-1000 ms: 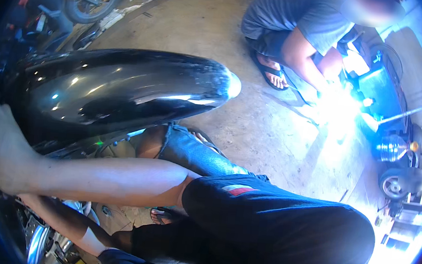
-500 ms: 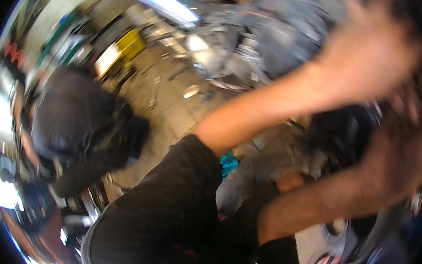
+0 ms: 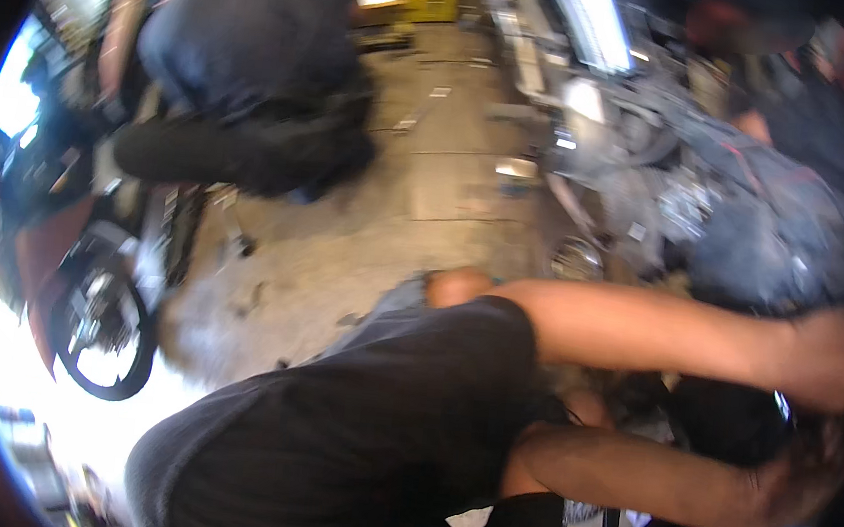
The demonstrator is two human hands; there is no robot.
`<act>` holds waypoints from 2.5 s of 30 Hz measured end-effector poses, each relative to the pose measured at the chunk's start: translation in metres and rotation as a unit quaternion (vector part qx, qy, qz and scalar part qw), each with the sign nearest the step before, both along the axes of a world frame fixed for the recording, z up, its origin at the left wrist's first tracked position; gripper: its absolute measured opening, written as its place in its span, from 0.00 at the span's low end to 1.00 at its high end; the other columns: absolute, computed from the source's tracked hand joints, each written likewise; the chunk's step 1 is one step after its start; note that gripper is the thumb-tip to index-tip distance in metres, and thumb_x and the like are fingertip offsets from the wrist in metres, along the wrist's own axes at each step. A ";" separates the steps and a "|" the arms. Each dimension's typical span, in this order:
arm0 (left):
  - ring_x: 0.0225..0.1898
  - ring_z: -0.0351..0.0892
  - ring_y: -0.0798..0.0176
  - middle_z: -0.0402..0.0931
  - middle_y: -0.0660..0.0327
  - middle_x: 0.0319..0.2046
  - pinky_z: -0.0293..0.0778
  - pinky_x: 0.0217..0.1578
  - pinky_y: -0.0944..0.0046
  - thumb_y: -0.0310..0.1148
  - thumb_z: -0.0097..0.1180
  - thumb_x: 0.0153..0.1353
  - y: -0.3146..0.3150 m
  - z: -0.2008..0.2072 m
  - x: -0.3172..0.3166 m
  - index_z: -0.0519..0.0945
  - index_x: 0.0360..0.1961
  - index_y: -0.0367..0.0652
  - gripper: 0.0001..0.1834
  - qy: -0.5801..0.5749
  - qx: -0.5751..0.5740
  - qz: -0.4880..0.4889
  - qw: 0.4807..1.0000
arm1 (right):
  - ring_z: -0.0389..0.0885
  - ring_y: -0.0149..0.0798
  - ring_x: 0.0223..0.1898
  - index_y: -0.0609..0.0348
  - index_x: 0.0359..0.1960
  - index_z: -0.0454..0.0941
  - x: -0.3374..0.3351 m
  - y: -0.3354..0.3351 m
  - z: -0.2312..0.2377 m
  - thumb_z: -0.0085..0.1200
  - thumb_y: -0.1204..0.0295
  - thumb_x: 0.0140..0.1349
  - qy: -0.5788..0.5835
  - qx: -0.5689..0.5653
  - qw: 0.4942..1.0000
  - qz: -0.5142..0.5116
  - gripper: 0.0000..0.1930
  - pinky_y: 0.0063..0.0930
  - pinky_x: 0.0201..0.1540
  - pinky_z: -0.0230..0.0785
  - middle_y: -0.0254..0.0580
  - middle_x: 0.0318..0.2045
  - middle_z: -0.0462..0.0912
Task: The person attaches a metal horn to the frame of a motorcycle and then secures the plastic fairing panels using a wrench and a screwdriver.
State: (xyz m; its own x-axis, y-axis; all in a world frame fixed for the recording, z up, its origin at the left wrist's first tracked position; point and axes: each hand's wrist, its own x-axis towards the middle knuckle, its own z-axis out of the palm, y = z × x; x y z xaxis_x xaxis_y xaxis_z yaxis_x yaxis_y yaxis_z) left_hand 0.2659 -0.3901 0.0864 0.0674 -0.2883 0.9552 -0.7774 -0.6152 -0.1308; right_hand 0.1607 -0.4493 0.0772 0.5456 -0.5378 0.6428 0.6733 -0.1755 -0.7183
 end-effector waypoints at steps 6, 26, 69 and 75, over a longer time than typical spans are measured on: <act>0.58 0.69 0.51 0.80 0.66 0.45 0.60 0.58 0.33 0.40 0.60 0.50 0.052 0.012 -0.019 0.82 0.50 0.57 0.23 0.019 0.010 0.003 1.000 | 0.75 0.30 0.27 0.68 0.53 0.74 0.005 0.044 0.022 0.47 0.71 0.71 -0.017 0.123 0.990 0.061 0.15 0.22 0.30 0.71 0.43 0.38 0.80; 0.60 0.67 0.48 0.74 0.60 0.52 0.55 0.61 0.41 0.38 0.61 0.43 0.050 0.020 -0.025 0.71 0.63 0.52 0.39 0.095 0.040 -0.120 0.987 | 0.66 0.29 0.12 0.71 0.67 0.55 -0.002 0.041 0.043 0.46 0.76 0.68 -0.015 0.221 0.958 0.183 0.28 0.23 0.13 0.62 0.37 0.22 0.73; 0.55 0.68 0.50 0.73 0.62 0.49 0.56 0.56 0.39 0.36 0.59 0.49 0.047 0.028 -0.041 0.74 0.61 0.56 0.33 0.090 0.052 -0.004 0.995 | 0.67 0.25 0.13 0.66 0.55 0.70 -0.003 0.040 0.042 0.49 0.73 0.67 -0.037 0.267 0.944 0.190 0.16 0.20 0.14 0.65 0.35 0.24 0.76; 0.56 0.67 0.50 0.73 0.62 0.49 0.56 0.56 0.37 0.34 0.60 0.46 0.046 0.024 -0.036 0.74 0.60 0.55 0.34 0.068 0.047 -0.030 0.996 | 0.67 0.25 0.13 0.67 0.55 0.70 -0.005 0.036 0.042 0.49 0.73 0.66 -0.034 0.248 0.944 0.213 0.17 0.21 0.14 0.65 0.35 0.24 0.75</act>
State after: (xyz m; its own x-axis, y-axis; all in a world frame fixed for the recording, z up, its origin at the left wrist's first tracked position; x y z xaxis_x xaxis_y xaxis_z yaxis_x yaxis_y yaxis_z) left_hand 0.2301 -0.3437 0.1104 0.1750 -0.3840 0.9066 -0.8271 -0.5569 -0.0762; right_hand 0.1559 -0.4129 0.1196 0.7466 -0.5234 0.4106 0.6548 0.4686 -0.5930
